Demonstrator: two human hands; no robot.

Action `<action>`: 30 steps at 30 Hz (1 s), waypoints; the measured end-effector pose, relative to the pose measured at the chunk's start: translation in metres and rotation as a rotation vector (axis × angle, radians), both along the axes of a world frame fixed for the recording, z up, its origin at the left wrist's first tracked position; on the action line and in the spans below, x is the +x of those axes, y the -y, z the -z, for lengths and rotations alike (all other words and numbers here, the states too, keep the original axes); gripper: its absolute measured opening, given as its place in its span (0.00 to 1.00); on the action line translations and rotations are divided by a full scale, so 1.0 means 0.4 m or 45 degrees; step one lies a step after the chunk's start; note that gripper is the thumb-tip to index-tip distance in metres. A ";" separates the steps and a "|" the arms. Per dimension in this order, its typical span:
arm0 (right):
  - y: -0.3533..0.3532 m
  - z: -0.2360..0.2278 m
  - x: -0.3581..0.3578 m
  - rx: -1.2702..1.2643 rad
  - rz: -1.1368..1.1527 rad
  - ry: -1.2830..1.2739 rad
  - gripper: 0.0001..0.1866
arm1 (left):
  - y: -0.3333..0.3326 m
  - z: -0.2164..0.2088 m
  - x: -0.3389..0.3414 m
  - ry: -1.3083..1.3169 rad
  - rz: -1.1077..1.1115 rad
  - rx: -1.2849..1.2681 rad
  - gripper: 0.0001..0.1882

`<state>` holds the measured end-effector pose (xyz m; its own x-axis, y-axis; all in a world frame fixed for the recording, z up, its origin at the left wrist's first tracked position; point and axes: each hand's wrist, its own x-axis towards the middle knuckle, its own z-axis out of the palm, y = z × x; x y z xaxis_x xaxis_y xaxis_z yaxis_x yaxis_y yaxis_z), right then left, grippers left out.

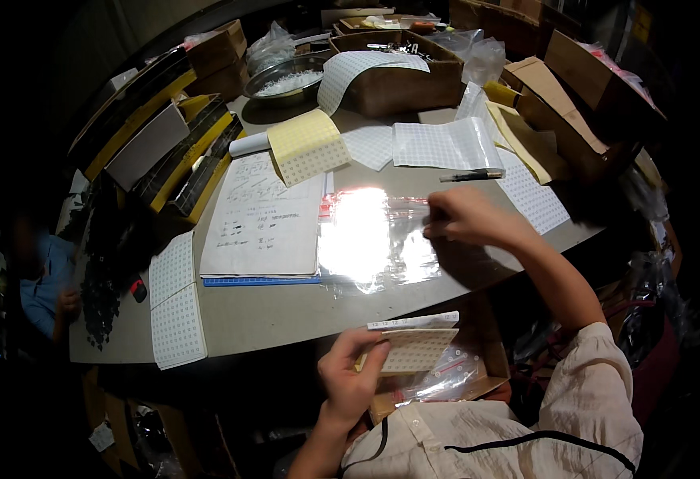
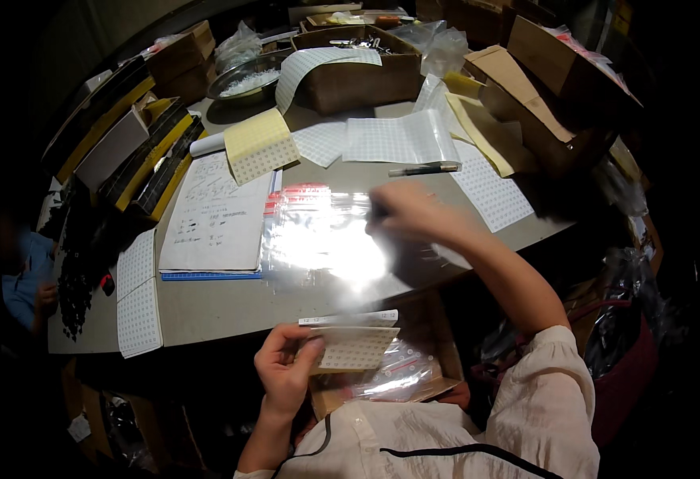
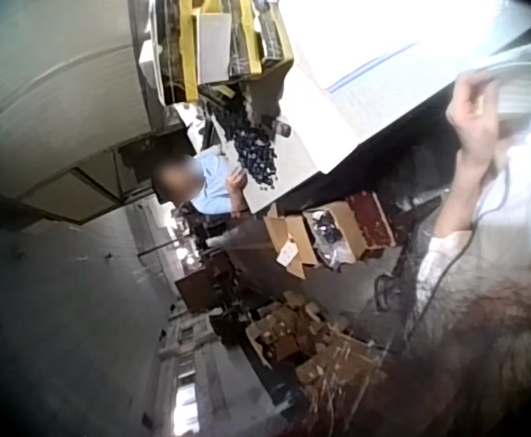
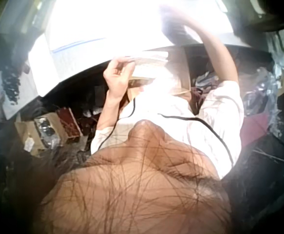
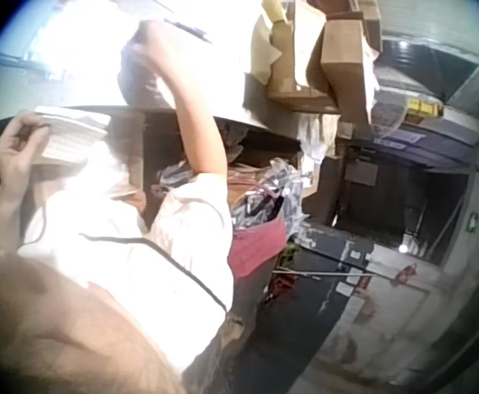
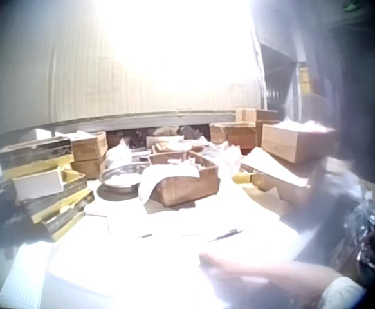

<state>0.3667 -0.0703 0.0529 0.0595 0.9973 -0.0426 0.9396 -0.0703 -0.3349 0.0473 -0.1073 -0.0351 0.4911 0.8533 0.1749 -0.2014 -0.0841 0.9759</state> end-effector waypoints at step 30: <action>0.204 -0.044 -0.177 0.055 -0.617 -0.490 0.11 | 0.012 -0.050 0.018 -0.186 -0.027 0.479 0.09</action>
